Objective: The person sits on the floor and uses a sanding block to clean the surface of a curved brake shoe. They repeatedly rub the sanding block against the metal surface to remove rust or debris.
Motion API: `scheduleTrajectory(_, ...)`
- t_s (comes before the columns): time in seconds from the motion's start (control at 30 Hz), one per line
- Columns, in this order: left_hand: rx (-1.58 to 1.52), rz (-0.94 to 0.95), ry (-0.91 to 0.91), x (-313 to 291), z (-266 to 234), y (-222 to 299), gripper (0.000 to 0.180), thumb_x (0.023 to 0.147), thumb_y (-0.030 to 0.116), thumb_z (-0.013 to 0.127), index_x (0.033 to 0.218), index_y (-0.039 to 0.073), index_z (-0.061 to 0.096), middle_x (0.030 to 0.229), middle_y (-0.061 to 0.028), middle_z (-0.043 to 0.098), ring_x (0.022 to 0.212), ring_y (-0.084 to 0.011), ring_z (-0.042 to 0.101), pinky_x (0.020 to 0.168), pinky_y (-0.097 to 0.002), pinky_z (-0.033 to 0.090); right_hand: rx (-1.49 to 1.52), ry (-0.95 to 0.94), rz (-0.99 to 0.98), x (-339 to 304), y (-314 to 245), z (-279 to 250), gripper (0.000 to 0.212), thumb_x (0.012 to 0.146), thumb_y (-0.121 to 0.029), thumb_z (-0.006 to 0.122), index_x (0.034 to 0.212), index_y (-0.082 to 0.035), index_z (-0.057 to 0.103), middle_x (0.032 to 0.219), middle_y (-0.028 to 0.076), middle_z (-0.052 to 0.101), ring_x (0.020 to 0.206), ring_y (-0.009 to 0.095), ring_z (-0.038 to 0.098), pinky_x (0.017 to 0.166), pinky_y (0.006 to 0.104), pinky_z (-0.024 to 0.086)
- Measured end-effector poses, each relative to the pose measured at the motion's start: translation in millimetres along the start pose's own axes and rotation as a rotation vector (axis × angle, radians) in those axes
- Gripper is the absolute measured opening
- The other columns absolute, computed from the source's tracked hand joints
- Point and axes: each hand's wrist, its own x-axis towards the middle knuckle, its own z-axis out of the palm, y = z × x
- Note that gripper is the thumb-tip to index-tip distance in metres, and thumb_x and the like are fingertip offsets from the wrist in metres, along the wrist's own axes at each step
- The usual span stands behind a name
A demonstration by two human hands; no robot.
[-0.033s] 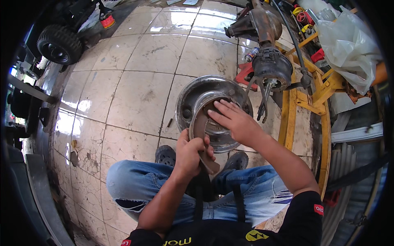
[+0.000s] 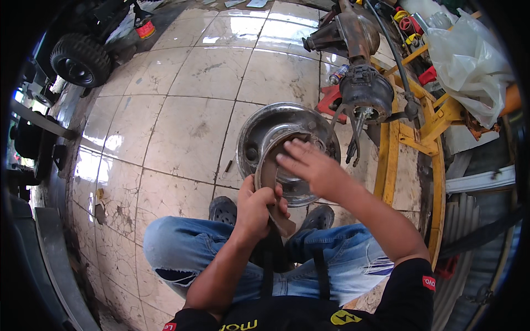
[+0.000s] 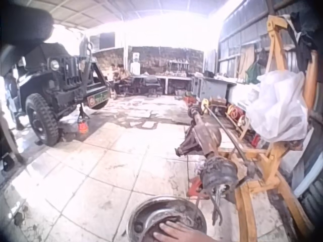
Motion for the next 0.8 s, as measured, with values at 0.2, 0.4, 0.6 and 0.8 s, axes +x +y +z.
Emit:
scheduleTrajectory(0.2, 0.035, 0.026, -0.014, 3, -1, 0, 0.043, 0.073, -0.001, 0.044, 0.115, 0.004, 0.046, 0.091, -0.0107, 0.053, 0.061, -0.0225, 0.057, 0.053, -0.0409, 0.054, -0.015, 0.03, 0.037, 3, 7, 0, 0.052, 0.088, -0.005, 0.053, 0.139, -0.015, 0.057, 0.146, 0.019, 0.05, 0.137, 0.036, 0.046, 0.115, 0.0477, 0.036)
scheduleTrajectory(0.4, -0.041, 0.034, 0.012, 1, 1, 2, 0.033, 0.073, -0.003, 0.047, 0.106, 0.001, 0.043, 0.088, -0.0119, 0.054, 0.059, -0.0224, 0.058, 0.051, -0.0409, 0.054, 0.044, 0.02, -0.059, 2, -8, 1, 0.051, 0.088, -0.007, 0.053, 0.139, -0.012, 0.056, 0.145, 0.02, 0.05, 0.137, 0.038, 0.046, 0.115, 0.0486, 0.036)
scheduleTrajectory(0.6, 0.049, 0.022, 0.022, 0, 0, 2, 0.043, 0.072, -0.001, 0.044, 0.115, 0.003, 0.045, 0.09, -0.0109, 0.053, 0.061, -0.0226, 0.057, 0.052, -0.0408, 0.053, 0.059, 0.017, -0.119, 2, -21, 0, 0.051, 0.089, -0.009, 0.053, 0.14, -0.012, 0.055, 0.145, 0.021, 0.05, 0.137, 0.039, 0.046, 0.115, 0.0491, 0.035)
scheduleTrajectory(0.8, 0.069, 0.022, 0.003, 1, 0, -2, 0.043, 0.072, -0.001, 0.044, 0.114, 0.003, 0.045, 0.09, -0.011, 0.053, 0.061, -0.0224, 0.057, 0.052, -0.0407, 0.054, 0.033, 0.035, -0.037, -3, -10, 10, 0.051, 0.091, -0.009, 0.05, 0.142, -0.014, 0.054, 0.147, 0.02, 0.049, 0.138, 0.038, 0.045, 0.115, 0.049, 0.036)
